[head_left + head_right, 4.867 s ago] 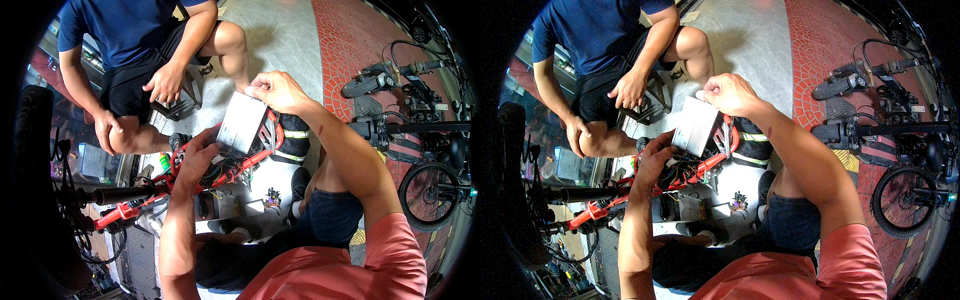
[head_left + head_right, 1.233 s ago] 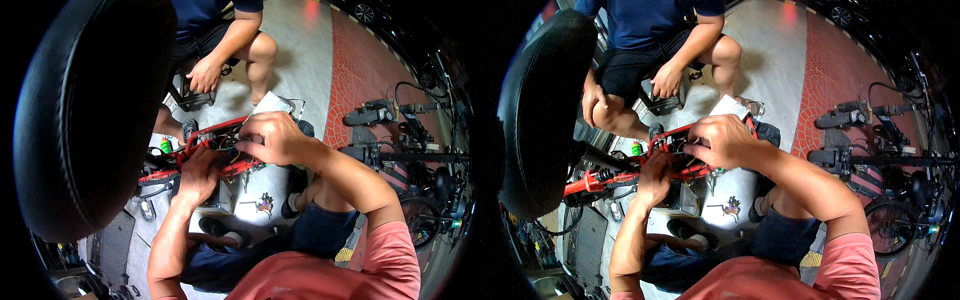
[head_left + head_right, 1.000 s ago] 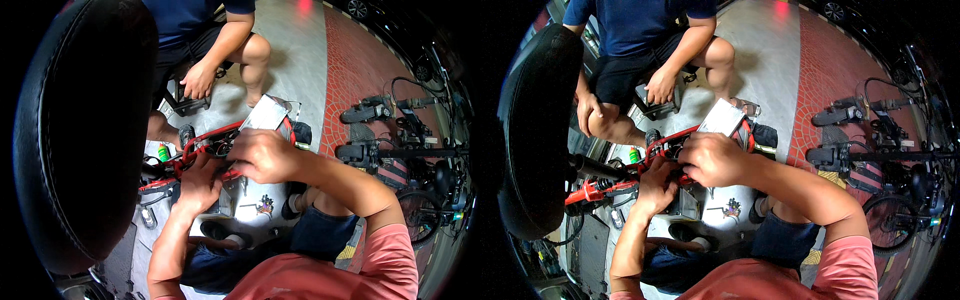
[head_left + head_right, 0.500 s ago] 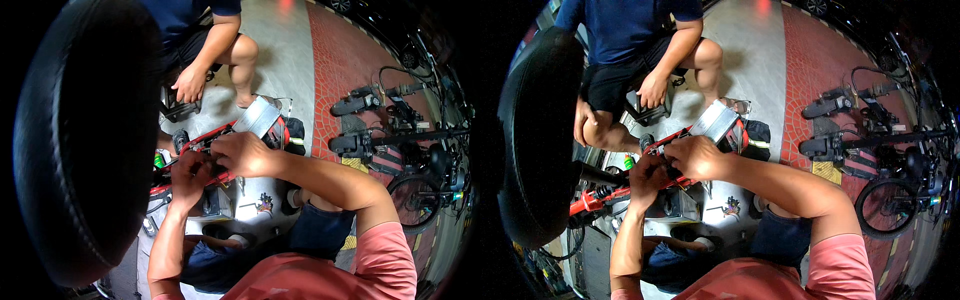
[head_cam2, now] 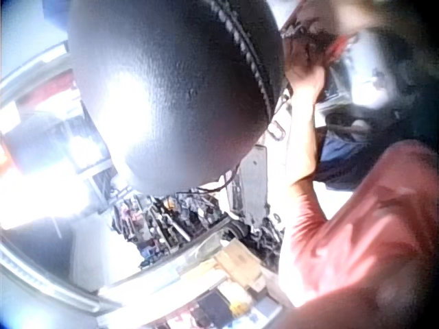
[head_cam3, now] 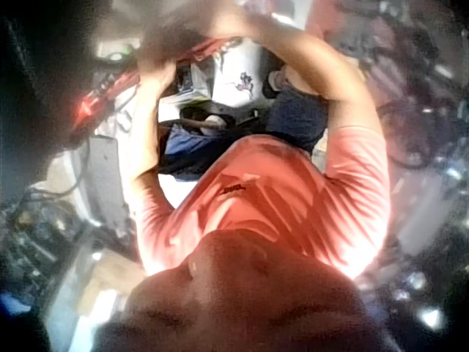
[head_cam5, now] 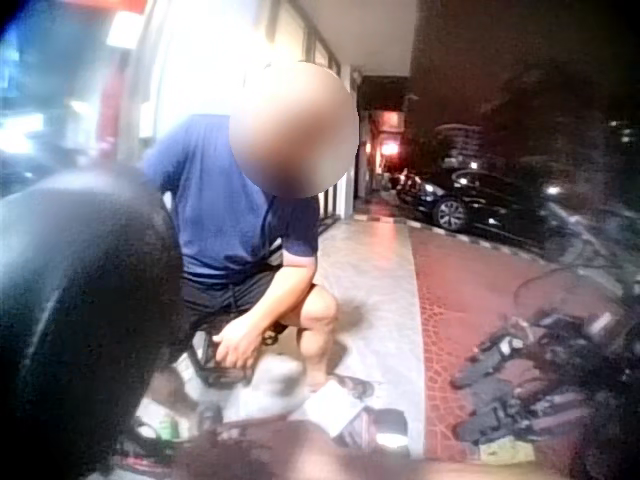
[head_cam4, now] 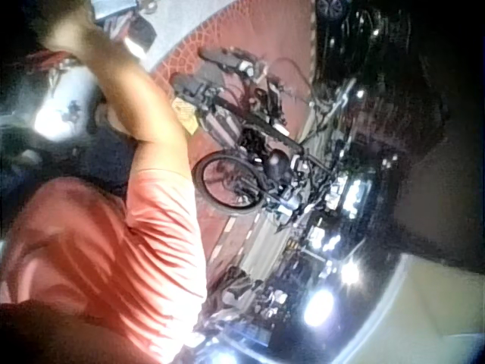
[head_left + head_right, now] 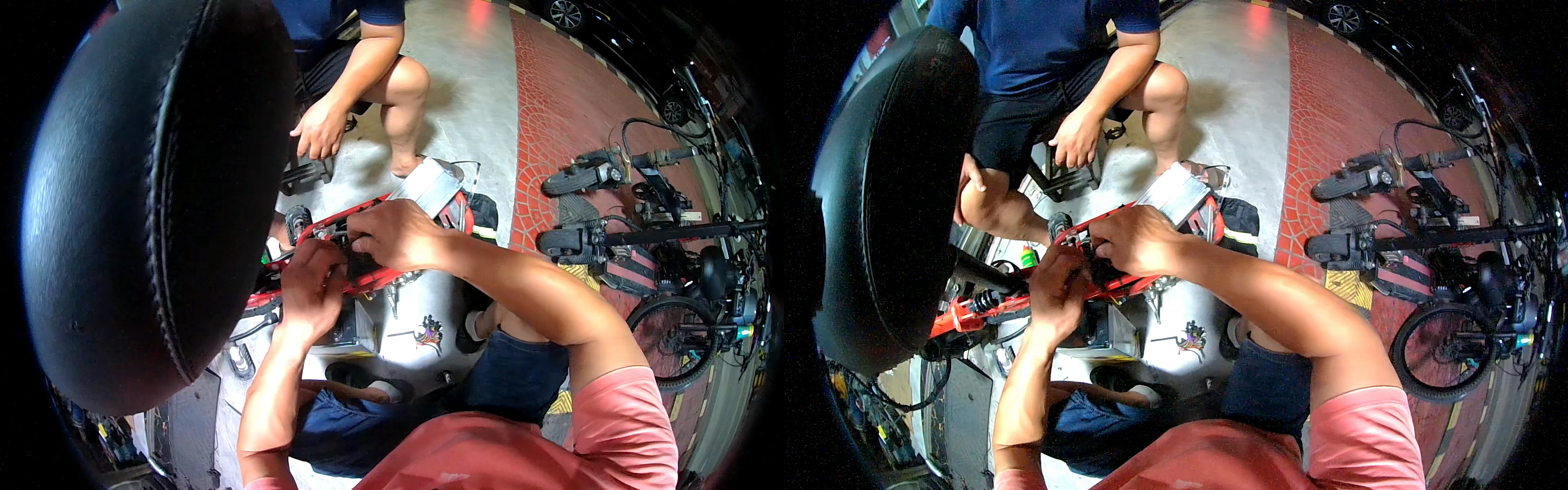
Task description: The person is sitting on the floor and working on the internal wiring of a red bicycle. They are seen handling various wires and a silver electronic component, connecting them within the bike's frame.
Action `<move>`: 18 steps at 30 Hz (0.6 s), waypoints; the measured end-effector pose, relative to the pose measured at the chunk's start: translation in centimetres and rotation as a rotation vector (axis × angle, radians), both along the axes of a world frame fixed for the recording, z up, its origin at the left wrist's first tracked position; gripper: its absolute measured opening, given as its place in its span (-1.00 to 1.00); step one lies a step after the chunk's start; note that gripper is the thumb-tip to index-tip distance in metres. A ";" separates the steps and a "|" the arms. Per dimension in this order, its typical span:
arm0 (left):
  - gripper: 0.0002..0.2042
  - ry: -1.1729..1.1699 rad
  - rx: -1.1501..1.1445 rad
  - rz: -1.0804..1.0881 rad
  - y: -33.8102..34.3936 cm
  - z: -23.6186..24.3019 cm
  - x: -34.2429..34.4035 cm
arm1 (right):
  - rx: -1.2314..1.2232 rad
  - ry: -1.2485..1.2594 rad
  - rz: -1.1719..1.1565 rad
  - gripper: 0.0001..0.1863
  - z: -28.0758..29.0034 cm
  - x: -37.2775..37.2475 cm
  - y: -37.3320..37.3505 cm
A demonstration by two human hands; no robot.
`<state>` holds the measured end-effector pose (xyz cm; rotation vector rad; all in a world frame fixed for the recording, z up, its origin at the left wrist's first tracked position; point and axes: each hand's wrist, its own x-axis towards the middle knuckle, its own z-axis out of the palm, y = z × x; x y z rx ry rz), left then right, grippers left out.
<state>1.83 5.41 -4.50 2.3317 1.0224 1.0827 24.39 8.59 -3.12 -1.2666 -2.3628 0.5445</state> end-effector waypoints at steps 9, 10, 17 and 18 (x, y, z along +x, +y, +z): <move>-0.82 0.116 0.194 0.026 -2.2 -0.7 2.4 | -0.200 0.185 -0.021 -0.72 -1.0 2.2 2.2; -0.83 0.100 0.167 0.016 -2.2 -0.8 2.2 | -0.291 0.156 -0.031 -0.73 -0.1 2.0 2.1; -0.90 -0.389 -0.432 0.120 -1.0 -0.6 -0.2 | -0.404 0.160 -0.017 -0.73 0.3 1.5 1.5; -0.89 -0.475 -0.507 0.106 -0.1 -0.8 0.2 | -0.410 0.151 -0.018 -0.73 0.3 1.7 1.5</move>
